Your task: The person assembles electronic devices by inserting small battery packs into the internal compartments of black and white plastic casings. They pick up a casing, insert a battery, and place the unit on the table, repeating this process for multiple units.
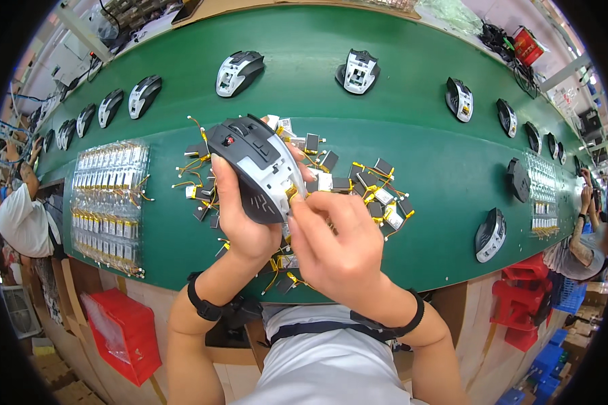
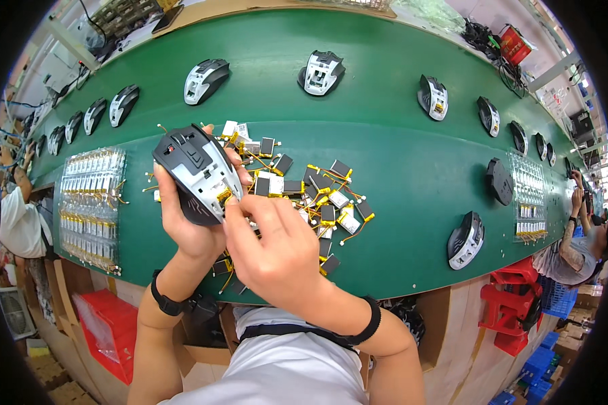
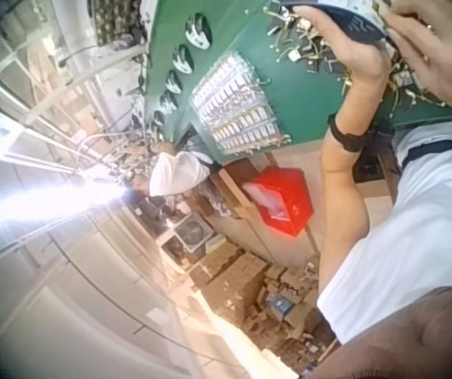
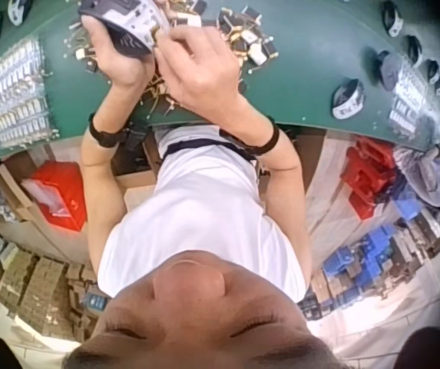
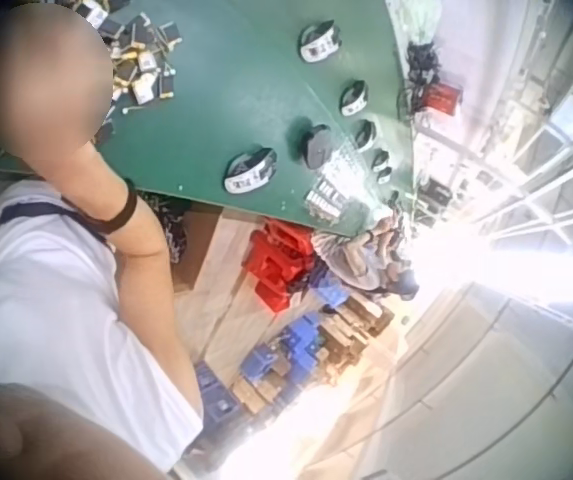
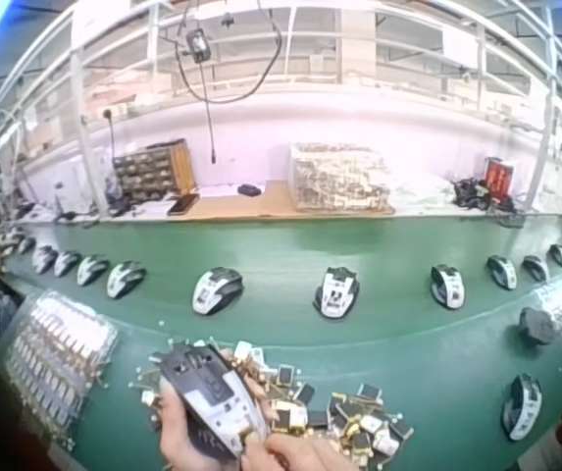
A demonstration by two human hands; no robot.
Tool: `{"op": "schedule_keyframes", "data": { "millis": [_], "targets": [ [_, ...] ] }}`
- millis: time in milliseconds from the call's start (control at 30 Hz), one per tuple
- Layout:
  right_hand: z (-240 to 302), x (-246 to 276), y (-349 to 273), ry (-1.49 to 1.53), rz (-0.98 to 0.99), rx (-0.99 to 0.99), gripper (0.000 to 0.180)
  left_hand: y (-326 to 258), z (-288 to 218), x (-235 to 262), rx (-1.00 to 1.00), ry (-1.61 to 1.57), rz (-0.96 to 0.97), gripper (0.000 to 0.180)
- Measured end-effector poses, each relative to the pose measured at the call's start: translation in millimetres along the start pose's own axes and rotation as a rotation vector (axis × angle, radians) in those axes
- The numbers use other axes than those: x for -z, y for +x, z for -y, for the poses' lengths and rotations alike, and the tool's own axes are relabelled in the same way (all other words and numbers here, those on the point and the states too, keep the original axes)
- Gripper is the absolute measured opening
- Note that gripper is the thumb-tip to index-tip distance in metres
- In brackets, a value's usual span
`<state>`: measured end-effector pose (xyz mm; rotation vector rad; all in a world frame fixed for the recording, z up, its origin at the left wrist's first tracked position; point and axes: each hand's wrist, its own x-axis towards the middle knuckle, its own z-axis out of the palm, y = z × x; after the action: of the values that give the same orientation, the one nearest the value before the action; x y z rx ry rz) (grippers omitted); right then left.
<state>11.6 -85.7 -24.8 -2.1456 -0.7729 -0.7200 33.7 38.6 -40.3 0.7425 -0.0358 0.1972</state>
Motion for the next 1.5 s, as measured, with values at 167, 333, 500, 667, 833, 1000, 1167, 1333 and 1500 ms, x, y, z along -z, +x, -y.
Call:
{"op": "schedule_keyframes", "data": {
  "millis": [167, 333, 500, 667, 833, 1000, 1167, 1333, 1500],
  "targets": [
    [3.4, 5.8, -3.6, -0.108, 0.094, 0.092, 0.038, 2.1, -6.3, 4.4, 0.086, -0.055, 0.021, 0.074],
    [-10.9, 14.7, -6.4, -0.109, 0.04, 0.247, 0.039, 0.3, -9.0, 1.2, 0.201, -0.159, 0.093, 0.069],
    [-3.3, 7.4, -19.1, -0.165, 0.054, 0.189, 0.039, -0.3, -8.3, 4.7, 0.284, -0.213, 0.047, 0.07],
    [2.6, 6.3, -26.3, -0.18, 0.08, 0.148, 0.039, -0.6, -5.7, 7.5, 0.316, -0.211, 0.018, 0.074],
    [-18.8, 8.5, -16.5, -0.082, 0.051, 0.243, 0.042, 1.0, -7.1, 6.2, 0.322, -0.258, 0.037, 0.07],
    [-21.5, 15.3, -1.8, -0.108, 0.121, 0.286, 0.044, 0.9, -9.2, 5.4, 0.349, -0.275, 0.013, 0.071],
    [-16.2, 18.4, -6.3, -0.149, 0.137, 0.274, 0.04, 2.2, -9.8, 9.4, 0.405, -0.362, 0.078, 0.071],
    [-22.1, 14.0, -4.1, -0.092, 0.081, 0.222, 0.043, 1.1, -8.3, 1.0, 0.367, -0.232, -0.006, 0.071],
    [-19.5, 10.8, 1.4, 0.024, 0.099, 0.186, 0.044, 2.0, -10.3, 5.8, 0.361, -0.216, 0.022, 0.07]
  ]
}}
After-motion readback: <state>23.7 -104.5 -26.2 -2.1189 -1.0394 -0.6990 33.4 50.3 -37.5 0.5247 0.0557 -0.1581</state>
